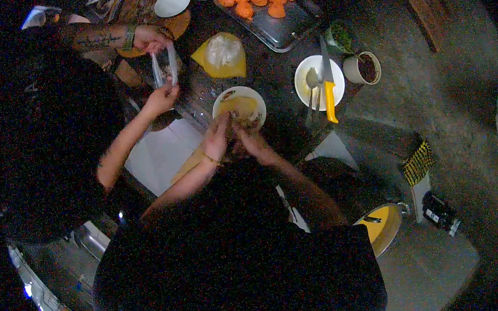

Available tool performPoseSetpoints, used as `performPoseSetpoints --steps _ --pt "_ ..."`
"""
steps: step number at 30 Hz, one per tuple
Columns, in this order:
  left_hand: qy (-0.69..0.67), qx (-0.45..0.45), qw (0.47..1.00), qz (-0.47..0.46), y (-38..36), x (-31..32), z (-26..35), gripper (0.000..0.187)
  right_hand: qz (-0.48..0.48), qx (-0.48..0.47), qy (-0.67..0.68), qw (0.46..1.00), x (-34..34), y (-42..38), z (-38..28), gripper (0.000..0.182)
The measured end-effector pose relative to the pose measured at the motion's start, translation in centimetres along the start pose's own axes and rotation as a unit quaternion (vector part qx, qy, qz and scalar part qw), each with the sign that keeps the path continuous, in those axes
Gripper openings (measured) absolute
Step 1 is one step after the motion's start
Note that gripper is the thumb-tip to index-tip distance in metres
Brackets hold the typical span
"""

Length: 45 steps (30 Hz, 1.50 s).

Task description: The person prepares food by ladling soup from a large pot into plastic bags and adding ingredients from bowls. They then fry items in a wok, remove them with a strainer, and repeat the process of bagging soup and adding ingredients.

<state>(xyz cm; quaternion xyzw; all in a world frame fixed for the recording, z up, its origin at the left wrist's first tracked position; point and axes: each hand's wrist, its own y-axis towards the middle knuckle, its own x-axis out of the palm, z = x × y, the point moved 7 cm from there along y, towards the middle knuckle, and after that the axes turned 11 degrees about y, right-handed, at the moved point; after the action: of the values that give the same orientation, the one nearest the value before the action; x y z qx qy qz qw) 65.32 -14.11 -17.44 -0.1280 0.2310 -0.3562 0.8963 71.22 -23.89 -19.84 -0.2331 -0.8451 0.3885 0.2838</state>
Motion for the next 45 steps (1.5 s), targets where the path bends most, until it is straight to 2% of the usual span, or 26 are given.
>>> performPoseSetpoints --steps 2,6,9,10,11,12,13,14,15,19,21,25,28,29,30,31,32,33,35,37,38,39,40,41,42,45 --pt "0.062 0.034 0.997 0.041 -0.8 0.1 1.0 0.035 0.031 -0.015 0.325 0.945 1.8 0.9 2.6 0.033" --pt "0.012 -0.047 0.998 -0.033 0.5 0.2 -1.0 0.040 -0.030 -0.071 0.341 0.937 2.5 0.3 0.8 0.025" --pt "0.002 0.022 0.996 -0.083 2.8 0.8 -3.6 0.037 -0.041 -0.006 0.231 0.972 0.6 -0.2 -1.1 0.011" --pt "-0.182 -0.026 0.973 -0.139 2.9 0.7 -3.1 0.035 0.000 -0.029 0.114 0.993 -1.2 0.1 -2.4 0.007" --pt "-0.359 -0.074 0.911 -0.189 2.9 0.8 -2.5 0.033 0.004 -0.041 0.007 0.999 -2.5 0.6 -3.6 0.007" --pt "-0.360 -0.076 0.910 -0.193 3.3 0.3 -2.4 0.033 0.009 -0.051 -0.101 0.994 -3.3 0.9 -4.4 0.009" --pt "-0.096 0.174 0.967 -0.159 3.8 -1.2 0.2 0.031 0.013 -0.050 -0.100 0.994 -3.5 0.9 -4.8 0.009" --pt "0.180 0.402 0.892 -0.100 2.4 -1.3 3.2 0.030 0.008 -0.248 -0.292 0.924 -2.3 0.1 -8.0 0.012" --pt "0.204 0.378 0.896 -0.115 2.0 -1.4 3.4 0.028 0.000 -0.425 -0.461 0.779 -0.2 -1.8 -10.0 0.022" --pt "0.191 0.372 0.889 -0.185 2.2 -0.8 3.8 0.027 -0.003 -0.402 -0.545 0.735 1.1 -3.0 -11.6 0.030" --pt "0.135 0.374 0.887 -0.233 2.1 -0.3 3.2 0.028 -0.112 -0.409 -0.558 0.713 2.3 -3.3 -11.5 0.036" --pt "0.069 0.336 0.898 -0.275 2.5 0.0 2.7 0.029 -0.147 -0.431 -0.517 0.725 1.9 -2.2 -11.5 0.034" --pt "0.060 0.373 0.884 -0.276 2.6 0.4 1.7 0.031 -0.148 -0.401 -0.511 0.746 1.3 -1.4 -10.9 0.031" --pt "-0.040 0.232 0.934 -0.270 2.8 0.3 1.0 0.032 -0.127 -0.429 -0.488 0.750 1.1 -1.6 -10.9 0.031" --pt "-0.140 0.084 0.953 -0.254 2.7 0.2 -0.2 0.034 -0.107 -0.456 -0.463 0.752 0.9 -1.9 -10.8 0.030" --pt "-0.139 0.085 0.954 -0.252 2.2 -0.1 0.8 0.034 -0.072 -0.465 -0.449 0.759 0.7 -2.0 -10.6 0.026" --pt "-0.257 -0.008 0.934 -0.249 1.7 -0.5 1.4 0.034 -0.074 -0.466 -0.449 0.758 0.7 -1.9 -9.7 0.026" --pt "-0.370 -0.101 0.891 -0.242 1.2 -0.4 1.3 0.035 -0.035 -0.513 -0.462 0.723 0.5 -2.2 -9.2 0.025" --pt "-0.415 -0.130 0.875 -0.214 0.8 0.0 0.2 0.029 0.038 -0.571 -0.480 0.665 0.5 -2.8 -8.3 0.019" --pt "-0.459 -0.157 0.855 -0.182 1.0 -0.1 -1.0 0.024 0.029 -0.548 -0.482 0.683 -0.2 -2.5 -8.1 0.017" --pt "-0.255 -0.034 0.944 -0.207 1.3 -0.9 -0.5 0.024 0.022 -0.524 -0.483 0.701 -0.4 -2.1 -8.1 0.015" --pt "-0.033 0.091 0.971 -0.221 1.2 -1.1 0.1 0.026 0.023 -0.524 -0.481 0.703 -1.1 -1.6 -8.2 0.015" --pt "-0.032 0.089 0.971 -0.222 1.1 -1.3 0.6 0.026 -0.010 -0.487 -0.440 0.755 -2.3 0.0 -8.3 0.013" --pt "0.106 0.120 0.958 -0.238 0.8 -1.2 1.7 0.025 -0.043 -0.447 -0.397 0.801 -2.7 1.2 -9.0 0.011" --pt "0.243 0.149 0.926 -0.247 0.7 -0.9 2.3 0.026 -0.022 -0.443 -0.374 0.815 -3.4 2.0 -10.4 0.011" --pt "0.315 0.224 0.896 -0.218 0.6 -0.5 3.4 0.024 0.083 -0.402 -0.342 0.845 -2.7 3.7 -17.3 0.015"
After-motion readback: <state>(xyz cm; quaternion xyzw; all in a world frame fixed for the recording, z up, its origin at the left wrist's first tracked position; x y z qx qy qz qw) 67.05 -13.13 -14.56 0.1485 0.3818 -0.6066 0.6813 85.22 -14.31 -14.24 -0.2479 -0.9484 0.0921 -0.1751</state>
